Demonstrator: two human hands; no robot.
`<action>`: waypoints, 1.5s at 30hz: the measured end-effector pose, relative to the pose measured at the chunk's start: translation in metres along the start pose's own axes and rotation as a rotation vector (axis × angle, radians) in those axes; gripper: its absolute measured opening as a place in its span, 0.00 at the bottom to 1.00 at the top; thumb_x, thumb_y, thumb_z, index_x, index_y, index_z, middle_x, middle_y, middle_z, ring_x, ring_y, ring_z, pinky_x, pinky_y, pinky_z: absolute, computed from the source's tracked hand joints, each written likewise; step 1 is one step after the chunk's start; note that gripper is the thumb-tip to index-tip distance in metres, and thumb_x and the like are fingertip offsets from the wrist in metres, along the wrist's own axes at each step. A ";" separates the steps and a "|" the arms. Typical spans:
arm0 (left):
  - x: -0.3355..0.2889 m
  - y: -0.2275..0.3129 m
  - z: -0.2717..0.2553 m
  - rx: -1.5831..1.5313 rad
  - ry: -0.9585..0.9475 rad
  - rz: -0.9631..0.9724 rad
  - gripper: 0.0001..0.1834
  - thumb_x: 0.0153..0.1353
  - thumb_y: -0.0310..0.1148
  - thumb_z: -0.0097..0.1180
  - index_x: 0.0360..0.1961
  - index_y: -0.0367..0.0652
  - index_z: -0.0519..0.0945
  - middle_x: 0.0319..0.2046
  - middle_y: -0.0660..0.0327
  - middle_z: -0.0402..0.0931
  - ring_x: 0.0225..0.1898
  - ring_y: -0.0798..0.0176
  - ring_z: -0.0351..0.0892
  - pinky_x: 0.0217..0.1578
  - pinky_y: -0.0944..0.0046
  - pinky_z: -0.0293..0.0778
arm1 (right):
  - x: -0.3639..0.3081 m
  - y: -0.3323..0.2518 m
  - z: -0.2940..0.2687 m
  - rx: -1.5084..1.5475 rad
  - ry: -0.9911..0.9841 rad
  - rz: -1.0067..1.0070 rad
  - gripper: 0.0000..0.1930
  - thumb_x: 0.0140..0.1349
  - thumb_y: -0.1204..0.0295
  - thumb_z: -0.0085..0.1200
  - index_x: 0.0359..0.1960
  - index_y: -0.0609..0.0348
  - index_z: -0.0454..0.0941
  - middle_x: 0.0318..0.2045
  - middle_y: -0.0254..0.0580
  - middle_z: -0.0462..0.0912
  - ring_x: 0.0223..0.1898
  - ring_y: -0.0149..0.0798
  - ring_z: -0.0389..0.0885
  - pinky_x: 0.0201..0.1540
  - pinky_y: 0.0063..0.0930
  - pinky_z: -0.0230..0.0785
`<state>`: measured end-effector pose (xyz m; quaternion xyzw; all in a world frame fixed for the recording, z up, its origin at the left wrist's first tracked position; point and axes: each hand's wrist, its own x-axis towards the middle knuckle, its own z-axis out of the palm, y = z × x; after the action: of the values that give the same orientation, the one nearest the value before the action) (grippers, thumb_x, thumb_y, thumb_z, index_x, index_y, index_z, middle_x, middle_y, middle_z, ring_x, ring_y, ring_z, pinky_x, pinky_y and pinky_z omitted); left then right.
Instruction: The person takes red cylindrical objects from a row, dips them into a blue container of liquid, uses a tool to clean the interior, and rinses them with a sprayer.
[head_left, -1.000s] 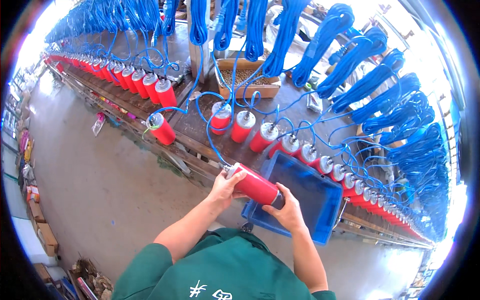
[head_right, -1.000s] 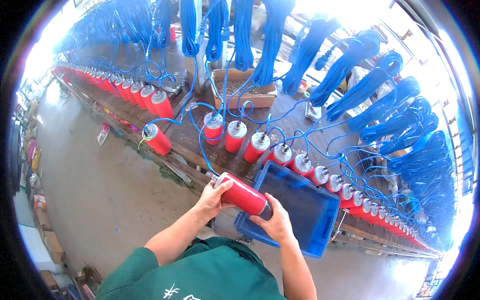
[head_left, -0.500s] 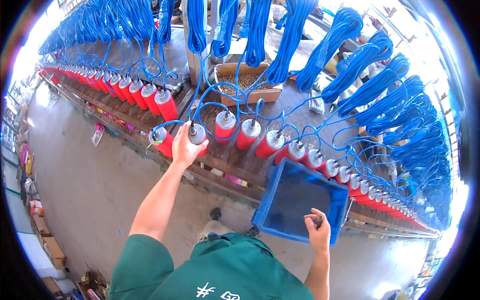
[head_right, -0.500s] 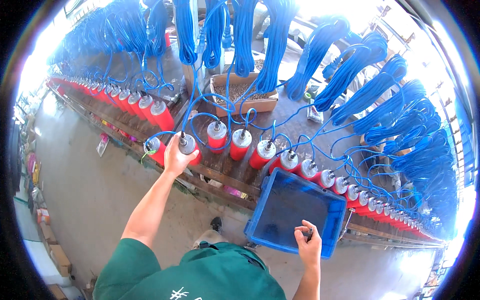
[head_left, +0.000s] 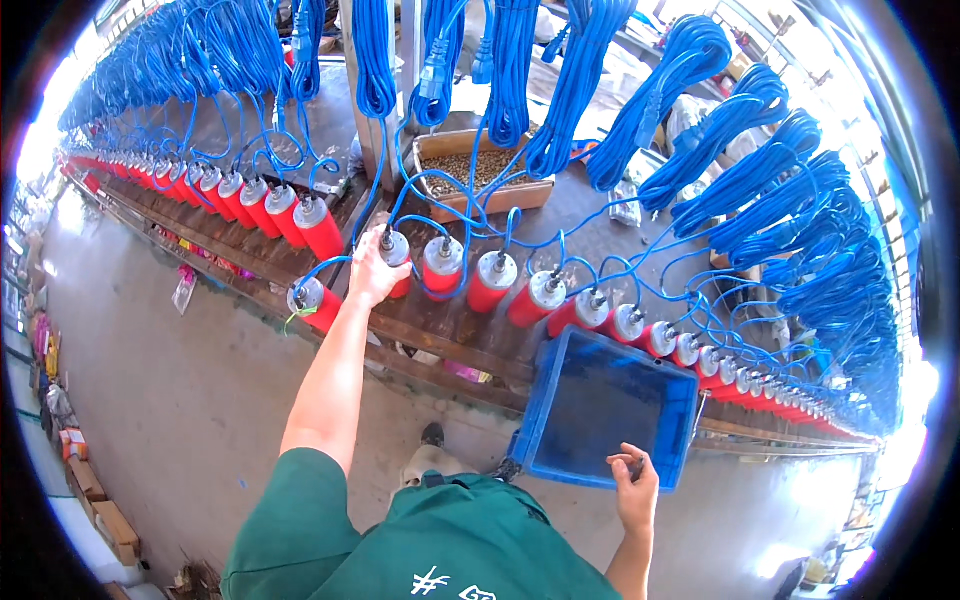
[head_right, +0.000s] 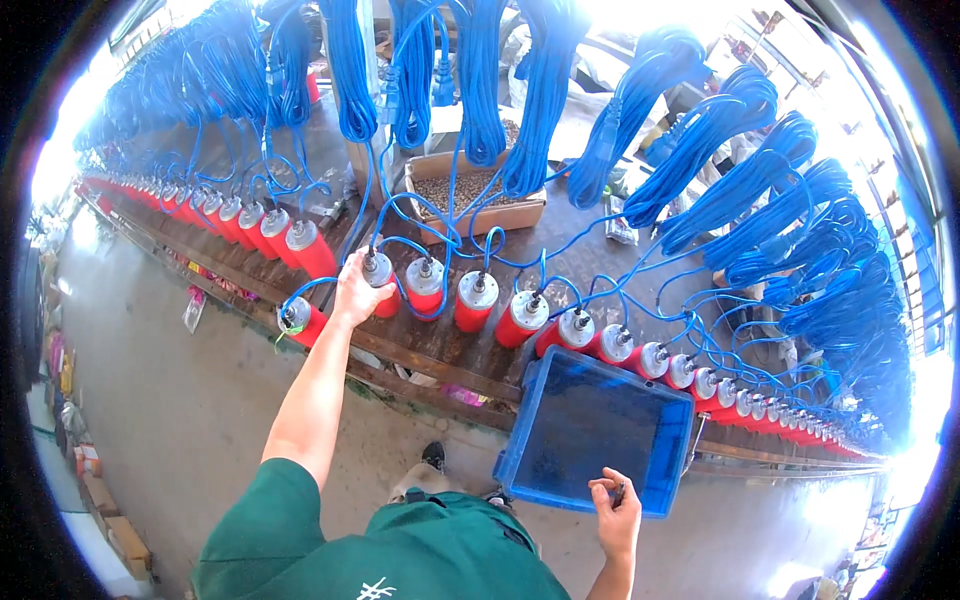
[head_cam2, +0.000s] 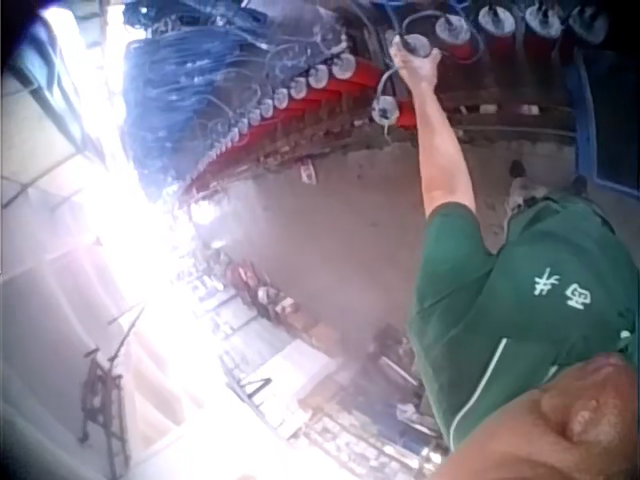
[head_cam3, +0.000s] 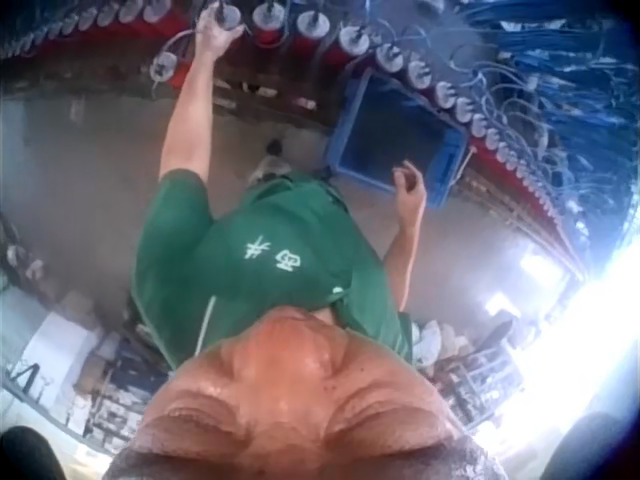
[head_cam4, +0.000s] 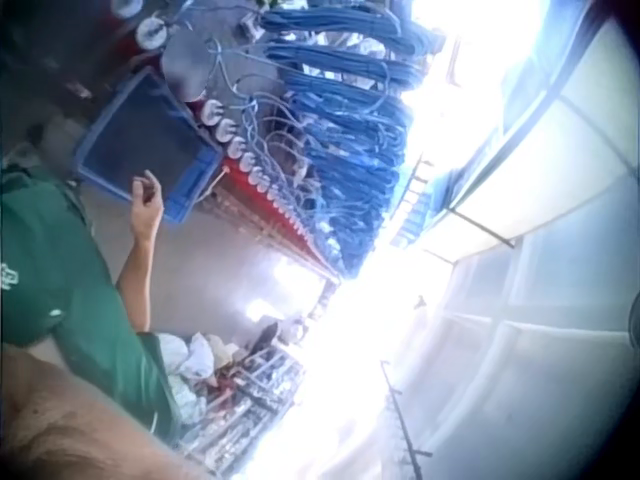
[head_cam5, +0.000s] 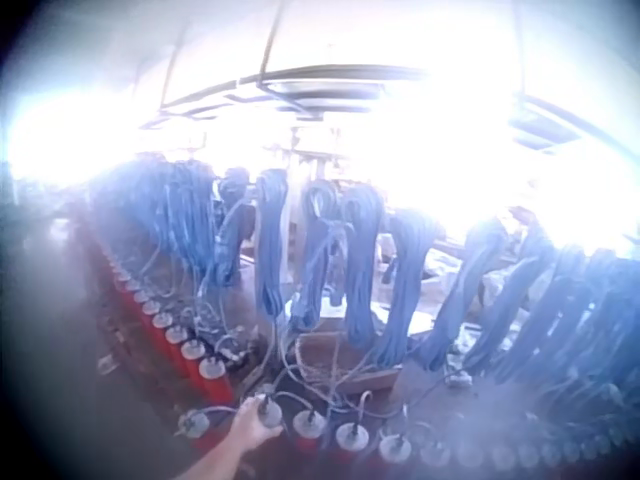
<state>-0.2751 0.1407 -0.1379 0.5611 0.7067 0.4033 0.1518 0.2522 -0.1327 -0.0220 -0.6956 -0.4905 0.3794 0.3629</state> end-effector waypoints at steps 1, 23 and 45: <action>0.005 -0.007 0.003 0.028 0.020 0.030 0.52 0.46 0.43 0.81 0.72 0.36 0.71 0.64 0.46 0.75 0.68 0.43 0.74 0.71 0.52 0.70 | -0.001 -0.001 0.000 -0.010 -0.011 0.001 0.17 0.74 0.71 0.64 0.61 0.64 0.81 0.43 0.38 0.90 0.41 0.24 0.80 0.41 0.19 0.71; 0.013 -0.018 0.000 0.029 0.042 0.170 0.45 0.47 0.40 0.81 0.67 0.39 0.74 0.57 0.50 0.77 0.63 0.47 0.78 0.67 0.52 0.72 | -0.001 0.003 0.010 -0.033 -0.088 -0.032 0.17 0.73 0.70 0.65 0.59 0.67 0.83 0.40 0.39 0.91 0.38 0.25 0.80 0.42 0.21 0.74; -0.007 0.008 -0.005 0.061 0.079 0.091 0.54 0.52 0.40 0.79 0.76 0.37 0.63 0.67 0.43 0.69 0.71 0.41 0.68 0.73 0.48 0.65 | -0.009 0.009 -0.006 -0.025 -0.054 -0.029 0.17 0.73 0.70 0.65 0.58 0.67 0.83 0.39 0.38 0.90 0.35 0.24 0.78 0.39 0.21 0.73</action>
<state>-0.2703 0.1327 -0.1303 0.5807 0.6979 0.4099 0.0879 0.2589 -0.1445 -0.0260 -0.6824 -0.5149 0.3864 0.3461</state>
